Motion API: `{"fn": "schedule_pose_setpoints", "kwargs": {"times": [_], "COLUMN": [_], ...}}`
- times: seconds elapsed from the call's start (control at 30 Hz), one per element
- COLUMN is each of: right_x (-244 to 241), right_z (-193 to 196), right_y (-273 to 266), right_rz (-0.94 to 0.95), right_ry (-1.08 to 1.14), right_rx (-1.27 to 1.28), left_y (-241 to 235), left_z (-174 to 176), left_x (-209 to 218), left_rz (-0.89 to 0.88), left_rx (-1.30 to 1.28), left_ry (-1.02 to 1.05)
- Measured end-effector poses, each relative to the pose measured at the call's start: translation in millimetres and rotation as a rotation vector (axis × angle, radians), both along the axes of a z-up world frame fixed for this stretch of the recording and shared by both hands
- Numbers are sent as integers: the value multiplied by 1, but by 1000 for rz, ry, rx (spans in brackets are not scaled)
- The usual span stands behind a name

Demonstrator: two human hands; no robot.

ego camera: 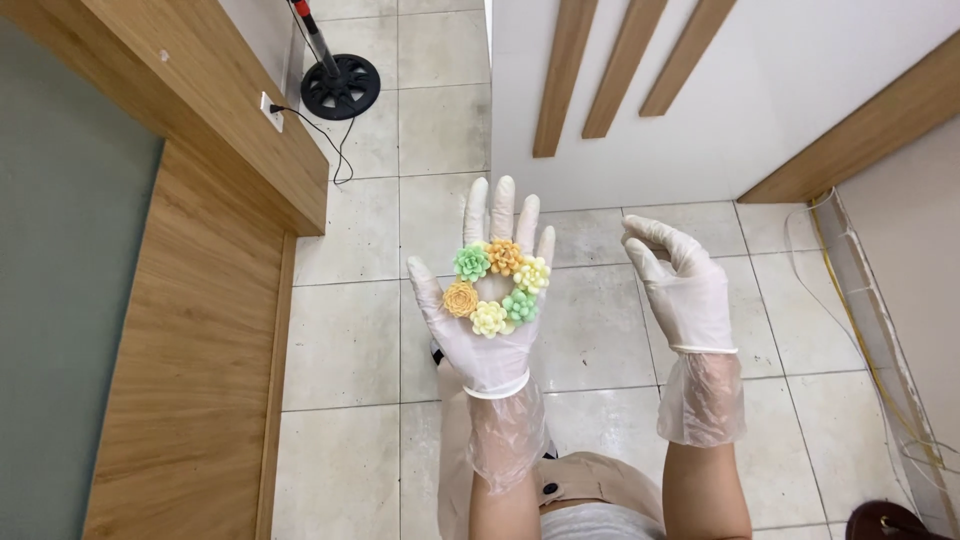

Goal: The person picks up decorative flower-shaped candles from a wooden work table, carries them across the room, and places them onto the glass shelves of a display cabinet. They also hold and turn a pink wick candle and a wreath-shaped candle while moving between the table and the display case.

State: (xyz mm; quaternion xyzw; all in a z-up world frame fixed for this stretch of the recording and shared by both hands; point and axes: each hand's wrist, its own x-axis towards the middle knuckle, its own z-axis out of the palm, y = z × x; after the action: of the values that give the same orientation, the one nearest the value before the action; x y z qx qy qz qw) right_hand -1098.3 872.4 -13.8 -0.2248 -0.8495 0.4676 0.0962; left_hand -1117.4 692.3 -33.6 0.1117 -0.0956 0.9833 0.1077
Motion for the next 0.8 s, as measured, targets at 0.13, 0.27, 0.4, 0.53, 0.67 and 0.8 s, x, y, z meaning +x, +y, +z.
{"fn": "schedule_pose_setpoints", "kwargs": {"times": [0.13,0.27,0.4,0.53,0.67,0.8], "right_x": [-61,-134,-200,-251,-306,-352], "right_z": [-1,14,25,27,15,5], "right_y": [-32,-75,-125,-164,-194,-227], "right_rz": [71,159,201,245,379,484], "right_ry": [59,113,211,210,294,298], "right_rx": [52,134,125,122,54,12], "left_y": [-32,-68,-107,-145,-178,-205], "left_z": [-5,-5,-11,-15,-21,-30], "left_x": [-71,-157,-224,-268,-311,-342], "left_rz": [48,42,-1,19,67,152], "left_rx": [-38,28,114,65,89,60], "left_ry": [29,47,55,24,-3,-23]}}
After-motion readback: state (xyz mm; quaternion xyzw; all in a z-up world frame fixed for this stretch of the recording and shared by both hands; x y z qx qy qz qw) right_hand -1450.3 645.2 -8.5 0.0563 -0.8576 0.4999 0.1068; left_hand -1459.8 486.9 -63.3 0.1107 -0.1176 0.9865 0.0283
